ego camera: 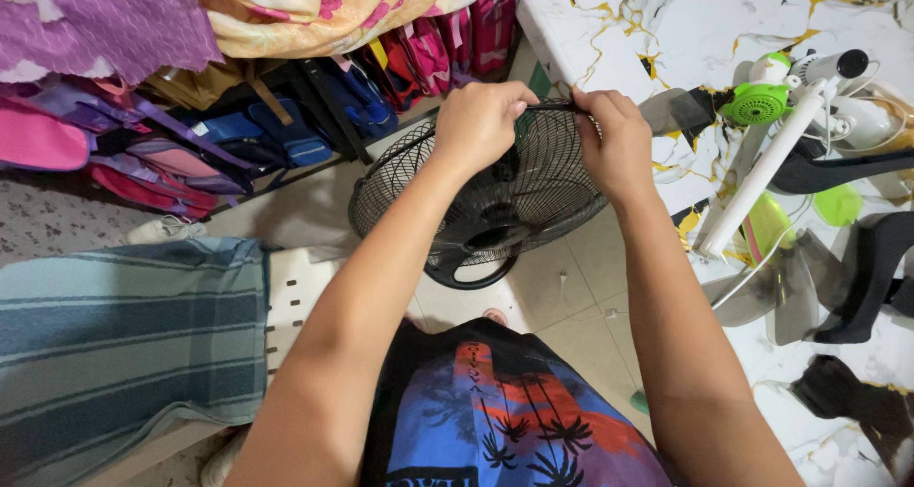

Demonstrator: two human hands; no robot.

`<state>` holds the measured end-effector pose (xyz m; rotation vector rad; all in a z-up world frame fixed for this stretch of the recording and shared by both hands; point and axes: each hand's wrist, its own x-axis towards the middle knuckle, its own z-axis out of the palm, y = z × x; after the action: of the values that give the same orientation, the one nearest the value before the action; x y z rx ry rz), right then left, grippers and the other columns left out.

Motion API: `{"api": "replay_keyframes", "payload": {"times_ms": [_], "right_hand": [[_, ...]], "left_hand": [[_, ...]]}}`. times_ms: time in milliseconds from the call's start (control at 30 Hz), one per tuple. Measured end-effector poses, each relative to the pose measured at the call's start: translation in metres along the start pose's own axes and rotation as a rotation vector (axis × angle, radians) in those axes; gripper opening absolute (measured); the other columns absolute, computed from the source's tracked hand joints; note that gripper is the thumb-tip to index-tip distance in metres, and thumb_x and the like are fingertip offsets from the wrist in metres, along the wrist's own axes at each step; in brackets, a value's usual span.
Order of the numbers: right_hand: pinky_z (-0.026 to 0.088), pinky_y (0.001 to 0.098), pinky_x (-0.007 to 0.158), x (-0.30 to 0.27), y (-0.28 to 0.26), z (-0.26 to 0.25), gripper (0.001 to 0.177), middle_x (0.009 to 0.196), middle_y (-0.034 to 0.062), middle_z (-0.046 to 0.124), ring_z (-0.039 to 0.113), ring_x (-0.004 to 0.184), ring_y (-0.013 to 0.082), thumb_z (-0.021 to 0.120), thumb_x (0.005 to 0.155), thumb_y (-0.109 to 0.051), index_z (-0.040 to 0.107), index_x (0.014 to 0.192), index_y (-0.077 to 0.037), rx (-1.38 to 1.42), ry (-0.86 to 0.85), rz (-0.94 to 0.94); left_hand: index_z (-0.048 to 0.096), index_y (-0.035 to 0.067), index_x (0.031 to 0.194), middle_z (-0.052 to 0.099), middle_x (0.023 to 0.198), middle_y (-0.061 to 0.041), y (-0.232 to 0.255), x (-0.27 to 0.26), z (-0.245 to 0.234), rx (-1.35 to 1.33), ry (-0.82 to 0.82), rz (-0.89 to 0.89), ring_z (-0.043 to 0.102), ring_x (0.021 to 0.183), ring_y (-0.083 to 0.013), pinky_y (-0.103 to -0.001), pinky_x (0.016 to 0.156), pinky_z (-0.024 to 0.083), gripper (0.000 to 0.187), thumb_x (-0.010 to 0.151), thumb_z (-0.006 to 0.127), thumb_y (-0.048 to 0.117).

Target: The person reassembles a standing electric fan by attaching the front grille to the fan head and securing it with a central knob. They then pick up and handle several disassembled fan parts on a nearby table, including a white pole and black plastic components.

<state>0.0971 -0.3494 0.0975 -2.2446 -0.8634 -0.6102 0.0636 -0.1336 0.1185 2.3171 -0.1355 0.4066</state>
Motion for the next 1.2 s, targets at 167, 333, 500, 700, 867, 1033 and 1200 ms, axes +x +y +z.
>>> {"api": "replay_keyframes", "payload": {"times_ms": [167,333,500,700,867,1033,1200], "right_hand": [[0.057,0.0338,0.093,0.001,0.005,0.008,0.028,0.11,0.0099,0.075,0.075,0.106,0.025,0.074,0.096,-0.003,0.066,0.122,-0.003,0.272,0.037,0.277],[0.056,0.0338,0.096,0.002,0.007,0.003,0.035,0.114,0.0136,0.074,0.073,0.107,0.0263,0.086,0.09,-0.009,0.073,0.121,-0.002,0.205,-0.021,0.119],[0.055,0.0373,0.094,0.012,0.001,-0.009,0.049,0.116,0.017,0.069,0.069,0.106,0.032,0.093,0.08,-0.019,0.07,0.119,0.001,0.174,-0.077,-0.042],[0.056,0.0397,0.083,0.022,0.004,-0.009,0.02,0.108,0.0144,0.07,0.069,0.095,0.0329,0.081,0.096,-0.014,0.073,0.109,-0.001,0.015,-0.209,-0.058],[0.051,0.039,0.067,0.026,0.031,0.003,0.029,0.081,0.0164,0.068,0.066,0.07,0.0306,0.075,0.103,-0.026,0.075,0.092,0.001,0.026,-0.24,0.152],[0.054,0.0358,0.068,0.062,0.075,0.036,0.053,0.071,0.01,0.07,0.069,0.068,0.023,0.058,0.108,-0.05,0.077,0.086,-0.005,0.171,-0.328,0.529],[0.05,0.0405,0.09,0.058,0.088,0.037,0.045,0.1,0.0147,0.072,0.067,0.094,0.026,0.057,0.107,-0.05,0.074,0.115,-0.008,0.164,-0.637,0.615]], "left_hand": [[0.071,0.028,0.118,0.075,0.107,-0.009,0.002,0.005,-0.008,0.131,-0.242,-0.053,0.07,0.094,-0.0306,-0.048,0.08,0.055,0.046,0.079,0.076,0.052],[0.065,0.007,0.126,0.066,0.128,-0.02,0.004,-0.002,-0.002,0.274,-0.057,0.242,0.071,0.095,-0.0383,-0.049,0.076,0.057,0.101,0.05,0.088,0.069],[0.068,0.009,0.124,0.072,0.123,-0.01,-0.003,-0.003,0.0,0.267,-0.188,0.159,0.073,0.095,-0.0322,-0.044,0.08,0.057,0.086,0.059,0.087,0.062],[0.071,0.009,0.123,0.071,0.123,-0.012,0.0,-0.003,-0.001,0.247,-0.124,0.225,0.073,0.093,-0.0318,-0.043,0.078,0.058,0.083,0.058,0.088,0.06],[0.072,0.015,0.123,0.074,0.117,-0.005,0.003,-0.003,-0.003,0.279,-0.239,0.151,0.073,0.095,-0.0303,-0.044,0.08,0.057,0.076,0.061,0.087,0.059],[0.073,0.019,0.12,0.076,0.114,-0.004,0.01,0.002,0.0,0.235,-0.209,0.189,0.073,0.093,-0.0295,-0.043,0.08,0.057,0.073,0.061,0.086,0.059],[0.073,0.019,0.12,0.073,0.119,-0.006,0.005,0.0,0.002,0.24,-0.165,0.251,0.072,0.088,-0.0322,-0.045,0.073,0.056,0.074,0.06,0.085,0.061]]}}
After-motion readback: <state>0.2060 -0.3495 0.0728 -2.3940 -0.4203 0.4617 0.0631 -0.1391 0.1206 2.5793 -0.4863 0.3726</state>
